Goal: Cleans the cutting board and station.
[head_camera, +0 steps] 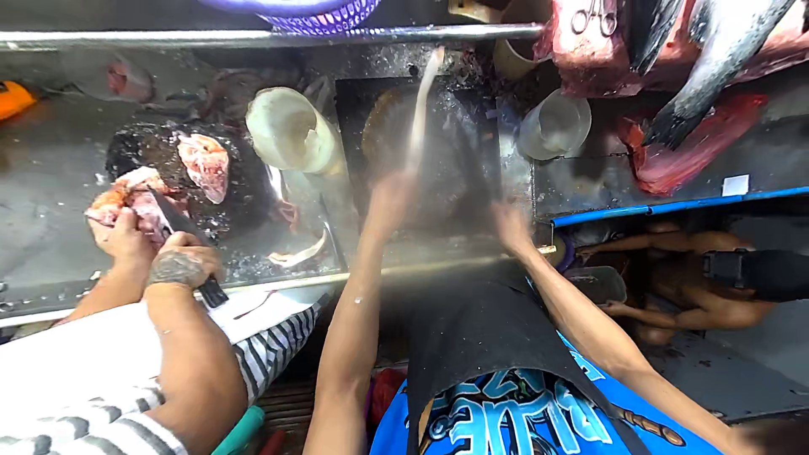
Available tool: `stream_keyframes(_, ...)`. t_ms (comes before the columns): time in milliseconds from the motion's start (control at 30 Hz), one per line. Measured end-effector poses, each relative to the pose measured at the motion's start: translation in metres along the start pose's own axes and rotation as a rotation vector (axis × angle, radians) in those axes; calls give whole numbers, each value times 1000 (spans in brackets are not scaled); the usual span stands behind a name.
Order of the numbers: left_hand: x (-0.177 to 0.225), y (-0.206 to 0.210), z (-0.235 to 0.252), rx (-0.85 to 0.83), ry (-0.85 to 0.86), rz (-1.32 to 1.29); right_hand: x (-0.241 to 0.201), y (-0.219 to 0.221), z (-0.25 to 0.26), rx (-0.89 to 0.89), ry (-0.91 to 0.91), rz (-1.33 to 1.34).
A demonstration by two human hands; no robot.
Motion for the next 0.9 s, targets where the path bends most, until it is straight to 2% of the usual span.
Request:
stream_keyframes(133,-34,24,20,-76,-375,262,15,20,-22,-40,24,91)
stream_keyframes(200,-31,32,23,-49,-508,430,18,21,-22,-72,63,26)
stream_keyframes(267,-22,40,29,2,-574,465,11,18,-8,-125,67,-36)
stream_keyframes(333,-20,47,35,8,-585,388,2,16,0,-157,55,-93)
stream_keyframes(433,-43,53,35,-14,-570,12,-15,10,-10,-146,13,-377)
stream_keyframes(533,-73,67,2,-16,-677,-293,-22,22,-23,-185,-102,-660)
stream_keyframes(633,-93,78,-32,41,-693,-214,-26,34,-24,-296,-109,-849)
stream_keyframes(733,-94,81,-39,87,-589,-154,-27,14,-9,-230,3,-866)
stream_keyframes(800,-93,86,-41,128,-585,-167,-29,2,-6,-195,75,-846)
stream_keyframes(900,-81,84,-47,103,-620,-97,-34,15,-18,-285,-33,-921)
Point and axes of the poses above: each hand's wrist, its own z-axis towards the middle knuckle, its own y-axis out of the palm, x = y × z, the point moved 4 cm from there along z, towards the middle knuckle, and after that the axes turned 11 degrees about -x, right-handed, at the moved point
